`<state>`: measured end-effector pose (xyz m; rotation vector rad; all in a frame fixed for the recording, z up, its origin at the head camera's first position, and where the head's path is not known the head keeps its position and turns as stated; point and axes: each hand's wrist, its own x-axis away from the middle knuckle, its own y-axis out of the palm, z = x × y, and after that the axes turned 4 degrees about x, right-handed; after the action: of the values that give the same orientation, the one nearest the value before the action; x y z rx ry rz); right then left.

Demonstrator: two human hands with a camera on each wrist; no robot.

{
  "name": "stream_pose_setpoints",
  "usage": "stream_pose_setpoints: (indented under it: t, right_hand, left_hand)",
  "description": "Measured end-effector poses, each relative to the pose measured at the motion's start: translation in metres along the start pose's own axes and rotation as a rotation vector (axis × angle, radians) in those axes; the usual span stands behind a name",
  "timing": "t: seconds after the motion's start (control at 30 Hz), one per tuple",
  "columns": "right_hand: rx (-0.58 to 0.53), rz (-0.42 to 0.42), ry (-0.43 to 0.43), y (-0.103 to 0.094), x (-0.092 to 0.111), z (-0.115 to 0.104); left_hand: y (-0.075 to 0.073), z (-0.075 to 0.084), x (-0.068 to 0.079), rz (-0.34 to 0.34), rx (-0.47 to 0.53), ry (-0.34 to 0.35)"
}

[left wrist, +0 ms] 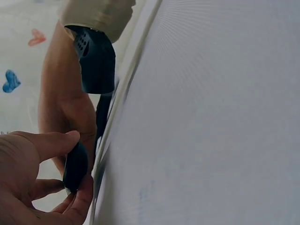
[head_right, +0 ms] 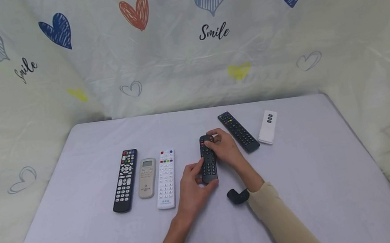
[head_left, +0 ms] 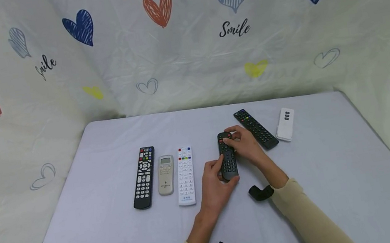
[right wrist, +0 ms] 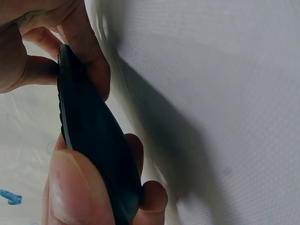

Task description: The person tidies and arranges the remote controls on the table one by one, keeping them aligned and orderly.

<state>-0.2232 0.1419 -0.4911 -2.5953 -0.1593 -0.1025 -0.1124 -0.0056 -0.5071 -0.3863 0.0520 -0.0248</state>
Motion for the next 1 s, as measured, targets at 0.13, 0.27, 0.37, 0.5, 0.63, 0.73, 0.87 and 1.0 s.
stream_pose_setpoints:
  t: [0.13,0.27,0.37,0.5,0.63,0.73,0.87,1.0]
  right_hand:
    - [-0.005,-0.002,0.002,0.001,0.001,0.000]
    - [-0.013,-0.007,0.007,0.003,0.003,0.000]
    - [-0.025,-0.012,0.009,0.004,0.005,0.000]
    - [-0.024,-0.020,0.022,0.007,0.008,-0.001]
    - [-0.030,-0.027,0.034,0.010,0.011,-0.004]
    - [-0.031,-0.028,0.035,0.011,0.012,-0.006]
    - [-0.022,-0.022,0.033,0.012,0.013,-0.006]
    - [-0.025,-0.028,0.033,0.013,0.015,-0.005]
  left_hand:
    - [0.000,0.000,0.002,0.001,-0.006,-0.015]
    - [0.000,0.000,0.006,0.009,-0.014,-0.013]
    - [-0.001,0.001,0.008,0.016,-0.015,-0.011]
    - [-0.002,0.002,0.012,0.018,-0.022,-0.020]
    - [-0.003,0.001,0.015,0.017,-0.040,-0.038]
    - [-0.004,0.000,0.016,0.014,-0.045,-0.050]
    - [-0.005,0.000,0.017,0.006,-0.039,-0.055]
    - [-0.005,0.000,0.019,0.004,-0.041,-0.059]
